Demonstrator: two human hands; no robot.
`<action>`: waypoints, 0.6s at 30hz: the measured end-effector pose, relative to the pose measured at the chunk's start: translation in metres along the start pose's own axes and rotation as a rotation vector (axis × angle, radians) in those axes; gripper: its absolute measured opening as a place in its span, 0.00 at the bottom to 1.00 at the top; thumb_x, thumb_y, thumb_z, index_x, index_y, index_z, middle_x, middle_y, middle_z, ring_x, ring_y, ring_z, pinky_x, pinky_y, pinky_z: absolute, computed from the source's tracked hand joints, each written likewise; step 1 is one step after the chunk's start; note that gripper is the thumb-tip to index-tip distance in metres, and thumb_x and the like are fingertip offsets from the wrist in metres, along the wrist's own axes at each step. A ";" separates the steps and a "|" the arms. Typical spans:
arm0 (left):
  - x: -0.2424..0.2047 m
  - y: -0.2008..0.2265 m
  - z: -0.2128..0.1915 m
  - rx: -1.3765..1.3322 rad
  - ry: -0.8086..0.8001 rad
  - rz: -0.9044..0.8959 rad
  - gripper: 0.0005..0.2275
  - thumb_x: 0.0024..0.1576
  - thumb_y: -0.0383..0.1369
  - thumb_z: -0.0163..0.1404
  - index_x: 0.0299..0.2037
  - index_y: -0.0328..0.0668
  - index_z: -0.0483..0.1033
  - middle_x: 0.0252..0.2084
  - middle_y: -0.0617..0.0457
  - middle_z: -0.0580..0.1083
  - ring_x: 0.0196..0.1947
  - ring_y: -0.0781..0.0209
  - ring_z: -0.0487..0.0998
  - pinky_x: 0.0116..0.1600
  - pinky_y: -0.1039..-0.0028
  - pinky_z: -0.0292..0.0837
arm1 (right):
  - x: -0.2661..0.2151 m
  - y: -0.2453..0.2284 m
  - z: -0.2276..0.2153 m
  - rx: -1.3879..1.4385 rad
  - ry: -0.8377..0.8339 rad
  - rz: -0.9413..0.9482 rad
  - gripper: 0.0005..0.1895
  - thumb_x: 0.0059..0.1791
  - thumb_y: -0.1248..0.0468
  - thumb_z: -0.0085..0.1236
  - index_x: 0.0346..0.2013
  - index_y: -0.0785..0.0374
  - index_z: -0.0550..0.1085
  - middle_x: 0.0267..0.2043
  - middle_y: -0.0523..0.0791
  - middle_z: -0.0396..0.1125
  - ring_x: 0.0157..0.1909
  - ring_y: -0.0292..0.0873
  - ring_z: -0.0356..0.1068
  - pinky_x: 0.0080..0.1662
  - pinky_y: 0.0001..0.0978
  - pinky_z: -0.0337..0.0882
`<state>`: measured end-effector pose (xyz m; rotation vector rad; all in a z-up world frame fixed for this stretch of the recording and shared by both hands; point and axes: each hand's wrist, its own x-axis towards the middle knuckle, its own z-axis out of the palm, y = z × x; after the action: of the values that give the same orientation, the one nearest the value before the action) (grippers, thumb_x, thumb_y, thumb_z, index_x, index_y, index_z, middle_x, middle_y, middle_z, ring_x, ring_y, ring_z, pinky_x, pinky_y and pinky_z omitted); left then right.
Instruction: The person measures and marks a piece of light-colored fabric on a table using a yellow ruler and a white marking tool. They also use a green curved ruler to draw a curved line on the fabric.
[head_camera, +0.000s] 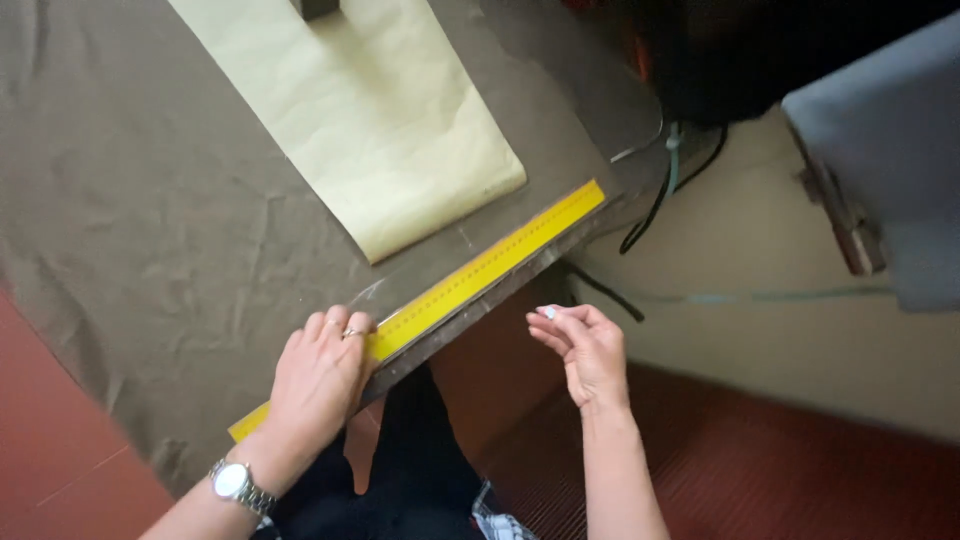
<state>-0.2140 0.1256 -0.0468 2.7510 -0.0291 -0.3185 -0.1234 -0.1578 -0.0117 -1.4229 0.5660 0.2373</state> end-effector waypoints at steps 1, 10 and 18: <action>0.000 0.001 0.002 -0.004 0.008 -0.011 0.08 0.56 0.38 0.42 0.44 0.52 0.66 0.39 0.55 0.67 0.38 0.54 0.68 0.39 0.64 0.65 | 0.004 -0.008 0.002 -0.008 -0.012 -0.003 0.03 0.44 0.74 0.56 0.26 0.70 0.71 0.34 0.60 0.73 0.37 0.54 0.76 0.42 0.37 0.78; -0.001 0.012 0.006 -0.052 0.013 -0.227 0.16 0.47 0.38 0.52 0.47 0.55 0.68 0.38 0.52 0.67 0.38 0.51 0.69 0.40 0.62 0.68 | 0.055 -0.046 0.008 0.050 -0.080 -0.063 0.08 0.42 0.78 0.57 0.30 0.68 0.68 0.34 0.60 0.72 0.37 0.53 0.76 0.43 0.36 0.79; -0.035 0.035 -0.005 -0.377 -0.073 -0.154 0.11 0.59 0.43 0.45 0.28 0.50 0.69 0.31 0.57 0.64 0.30 0.56 0.72 0.34 0.64 0.70 | 0.085 -0.068 0.006 -0.062 -0.234 -0.197 0.11 0.45 0.76 0.56 0.42 0.72 0.74 0.34 0.55 0.72 0.37 0.48 0.75 0.46 0.34 0.79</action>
<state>-0.2464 0.0971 -0.0214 2.3712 0.2043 -0.4184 -0.0175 -0.1768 0.0043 -1.4759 0.2268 0.2609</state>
